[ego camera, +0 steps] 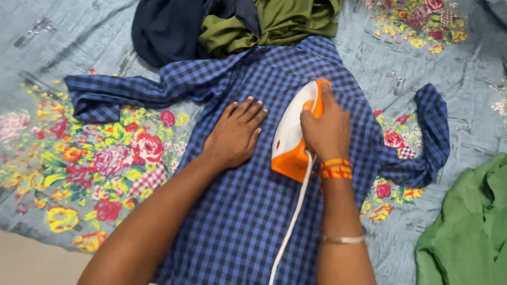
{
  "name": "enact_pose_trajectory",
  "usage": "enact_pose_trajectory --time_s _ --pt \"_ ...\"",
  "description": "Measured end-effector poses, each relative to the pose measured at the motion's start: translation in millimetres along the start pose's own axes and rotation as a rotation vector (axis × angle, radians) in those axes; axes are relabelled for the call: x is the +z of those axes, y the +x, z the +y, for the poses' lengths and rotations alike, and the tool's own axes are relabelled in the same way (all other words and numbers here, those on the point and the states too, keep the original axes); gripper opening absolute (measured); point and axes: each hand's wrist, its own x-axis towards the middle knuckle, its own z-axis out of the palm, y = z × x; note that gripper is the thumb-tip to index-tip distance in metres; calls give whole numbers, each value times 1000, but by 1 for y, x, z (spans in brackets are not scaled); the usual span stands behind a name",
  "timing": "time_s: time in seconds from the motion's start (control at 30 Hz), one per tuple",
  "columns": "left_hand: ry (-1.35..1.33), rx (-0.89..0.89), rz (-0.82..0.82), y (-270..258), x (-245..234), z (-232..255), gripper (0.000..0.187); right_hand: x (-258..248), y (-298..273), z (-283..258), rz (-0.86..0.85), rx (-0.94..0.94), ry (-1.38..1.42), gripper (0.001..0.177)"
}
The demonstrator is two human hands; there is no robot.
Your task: The person irons a blue checkered shirt laid on a floral bedsheet. They smooth the fabric, button the collar, and use an electric iron to press the front, sleeves, and collar areas.
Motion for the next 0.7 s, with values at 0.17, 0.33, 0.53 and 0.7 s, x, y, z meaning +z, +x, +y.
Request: enact_pose_trajectory --time_s 0.17,0.33,0.53,0.7 --pt "-9 16 41 2 5 -5 51 -12 -102 -22 -99 -42 35 62" --pt "-24 41 64 1 11 -10 50 -33 -205 -68 -288 3 59 80" --pt "-68 52 99 -18 -11 -17 51 -23 -181 -67 -199 -67 -5 77" --pt "-4 -60 134 -50 -35 -26 60 11 -95 -55 -144 -36 -127 79"
